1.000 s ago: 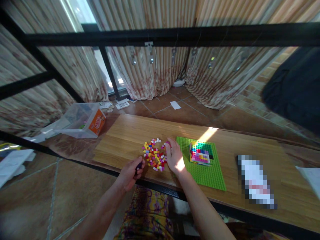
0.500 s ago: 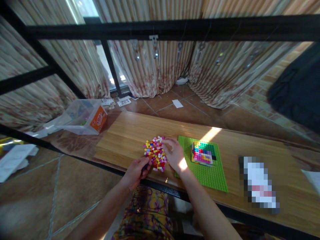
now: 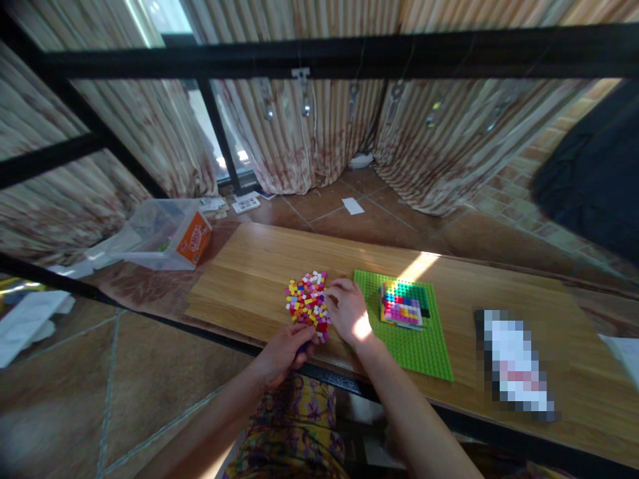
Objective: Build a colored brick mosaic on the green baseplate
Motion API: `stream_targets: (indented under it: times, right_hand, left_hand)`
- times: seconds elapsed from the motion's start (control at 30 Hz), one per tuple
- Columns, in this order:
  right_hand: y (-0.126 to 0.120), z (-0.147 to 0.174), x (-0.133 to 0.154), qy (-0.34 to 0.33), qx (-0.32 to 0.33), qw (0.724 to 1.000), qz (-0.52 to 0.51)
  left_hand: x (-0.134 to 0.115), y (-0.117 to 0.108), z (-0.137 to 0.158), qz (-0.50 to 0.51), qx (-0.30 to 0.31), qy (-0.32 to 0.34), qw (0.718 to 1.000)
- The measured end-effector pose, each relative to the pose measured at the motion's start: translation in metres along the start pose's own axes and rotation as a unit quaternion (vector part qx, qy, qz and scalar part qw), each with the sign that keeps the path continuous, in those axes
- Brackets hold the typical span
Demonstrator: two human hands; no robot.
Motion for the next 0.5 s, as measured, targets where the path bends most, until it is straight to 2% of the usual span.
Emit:
stream_targets:
  times: [0.1, 0.33, 0.5]
  right_hand:
    - [0.002, -0.004, 0.006, 0.008, 0.017, 0.999, 0.036]
    - [-0.002, -0.018, 0.025, 0.021, 0.102, 0.989, 0.107]
    - [-0.003, -0.02, 0.031, 0.048, 0.109, 0.981, 0.151]
  left_hand:
    - [-0.003, 0.003, -0.002, 0.004, -0.01, 0.015, 1.0]
    - [-0.007, 0.004, -0.005, 0.028, -0.013, 0.033, 0.999]
    - [-0.007, 0.005, -0.006, 0.03, -0.013, 0.034, 0.999]
Point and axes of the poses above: each hand's wrist, its own z-axis away from the middle knuckle, its own y-axis out of the palm, x = y × z, the point moved 5 cm from there along -z, towards the middle knuckle, and after that the axes turned 3 degrees about x, right-handed, at the moved point
